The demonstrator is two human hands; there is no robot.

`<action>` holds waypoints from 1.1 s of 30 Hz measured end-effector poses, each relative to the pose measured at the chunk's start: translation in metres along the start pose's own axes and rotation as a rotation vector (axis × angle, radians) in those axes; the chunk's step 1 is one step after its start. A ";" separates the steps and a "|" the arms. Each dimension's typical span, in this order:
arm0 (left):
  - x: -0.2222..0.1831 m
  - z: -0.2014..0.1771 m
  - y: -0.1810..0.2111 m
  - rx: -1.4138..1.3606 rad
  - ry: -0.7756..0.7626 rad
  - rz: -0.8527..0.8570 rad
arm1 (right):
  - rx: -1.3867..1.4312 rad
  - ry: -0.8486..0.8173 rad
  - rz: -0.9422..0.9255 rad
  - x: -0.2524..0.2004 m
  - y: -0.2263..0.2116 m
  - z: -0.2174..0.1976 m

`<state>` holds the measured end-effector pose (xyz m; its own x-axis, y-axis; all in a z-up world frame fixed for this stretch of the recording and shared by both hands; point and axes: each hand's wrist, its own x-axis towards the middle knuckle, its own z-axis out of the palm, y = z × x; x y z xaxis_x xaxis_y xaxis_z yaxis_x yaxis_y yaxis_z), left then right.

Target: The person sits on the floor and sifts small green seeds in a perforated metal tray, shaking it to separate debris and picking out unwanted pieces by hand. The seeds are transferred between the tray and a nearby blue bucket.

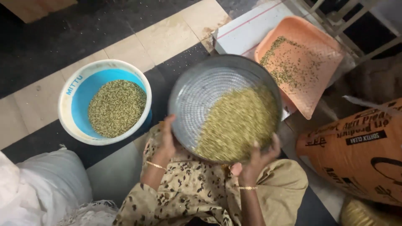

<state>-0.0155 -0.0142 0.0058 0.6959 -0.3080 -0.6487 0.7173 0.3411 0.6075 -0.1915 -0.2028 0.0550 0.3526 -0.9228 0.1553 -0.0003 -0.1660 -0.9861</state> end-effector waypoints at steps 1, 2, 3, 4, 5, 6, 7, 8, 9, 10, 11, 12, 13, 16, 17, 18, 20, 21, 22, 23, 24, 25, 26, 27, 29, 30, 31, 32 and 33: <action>0.005 -0.010 0.002 -0.040 0.017 0.000 | -0.049 -0.100 -0.107 -0.003 -0.002 0.004; 0.007 -0.018 0.005 -0.081 0.034 0.000 | -0.110 -0.115 -0.102 -0.006 -0.003 0.005; 0.011 -0.020 0.008 -0.115 0.043 0.000 | -0.169 -0.122 -0.099 -0.006 -0.002 0.003; 0.011 -0.017 0.007 -0.085 0.066 0.018 | -0.228 -0.128 -0.096 -0.007 0.001 0.000; 0.008 -0.010 -0.001 -0.059 0.088 0.031 | -0.131 -0.068 -0.052 -0.007 0.007 -0.007; 0.006 -0.001 -0.006 -0.034 0.109 0.046 | -0.034 -0.008 -0.007 -0.007 0.015 -0.017; -0.002 0.008 -0.018 0.085 0.035 0.084 | 0.051 0.044 0.040 -0.008 0.024 -0.031; -0.010 0.019 -0.032 0.204 -0.041 0.122 | 0.101 0.114 0.097 -0.007 0.035 -0.045; -0.019 0.032 -0.045 0.312 -0.072 0.117 | 0.149 0.188 0.153 -0.005 0.043 -0.059; -0.029 0.044 -0.057 0.419 -0.104 0.112 | 0.176 0.206 0.096 -0.004 0.051 -0.072; -0.036 0.053 -0.062 0.459 -0.163 0.166 | 0.207 0.228 0.039 -0.004 0.056 -0.080; -0.042 0.060 -0.066 0.499 -0.222 0.221 | 0.238 0.250 -0.019 -0.005 0.057 -0.086; -0.043 0.065 -0.064 0.535 -0.279 0.289 | 0.021 0.196 -0.245 -0.001 0.058 -0.082; -0.028 0.044 -0.040 0.464 -0.133 0.100 | -0.440 0.090 -0.645 -0.001 0.047 -0.060; -0.018 0.030 -0.025 0.337 -0.078 0.028 | -0.446 0.104 -0.615 0.004 0.043 -0.035; -0.008 0.018 -0.013 0.209 -0.022 -0.042 | -0.112 0.061 -0.323 0.002 0.036 -0.017; 0.004 -0.003 0.002 0.048 -0.032 0.018 | 0.074 -0.018 -0.028 -0.001 0.021 0.000; 0.007 -0.009 0.009 -0.030 -0.039 0.047 | -0.072 -0.050 -0.030 -0.001 0.014 0.003; 0.005 -0.014 0.012 -0.027 -0.001 0.040 | -0.218 -0.082 -0.033 -0.002 0.009 0.005; 0.003 -0.010 0.012 -0.025 0.028 0.034 | -0.060 -0.078 0.020 0.000 0.006 0.004; -0.001 -0.004 0.013 -0.022 0.057 0.029 | 0.098 -0.075 0.073 -0.002 0.005 0.000; -0.009 0.002 0.007 0.036 0.006 0.023 | 0.244 -0.078 0.131 -0.007 0.007 -0.009; -0.015 0.013 -0.001 0.094 -0.045 0.017 | 0.206 0.000 0.131 -0.009 0.010 -0.022; -0.023 0.024 -0.012 0.145 -0.088 0.007 | 0.159 0.069 0.134 -0.010 0.014 -0.038; -0.035 0.050 -0.033 0.434 -0.149 0.132 | 0.088 0.211 0.096 -0.010 0.023 -0.059; -0.046 0.060 -0.045 0.507 -0.175 0.173 | 0.052 0.283 0.075 -0.010 0.025 -0.068; -0.052 0.070 -0.050 0.587 -0.212 0.220 | 0.179 0.293 0.113 -0.010 0.025 -0.073; -0.054 0.074 -0.050 0.581 -0.217 0.231 | 0.307 0.302 0.150 -0.010 0.024 -0.074; -0.055 0.075 -0.049 0.568 -0.214 0.245 | 0.434 0.301 0.186 -0.007 0.022 -0.073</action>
<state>-0.0868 -0.0805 0.0459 0.7907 -0.4713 -0.3906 0.4024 -0.0806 0.9119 -0.2622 -0.2249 0.0364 0.1009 -0.9919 -0.0768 0.3708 0.1091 -0.9223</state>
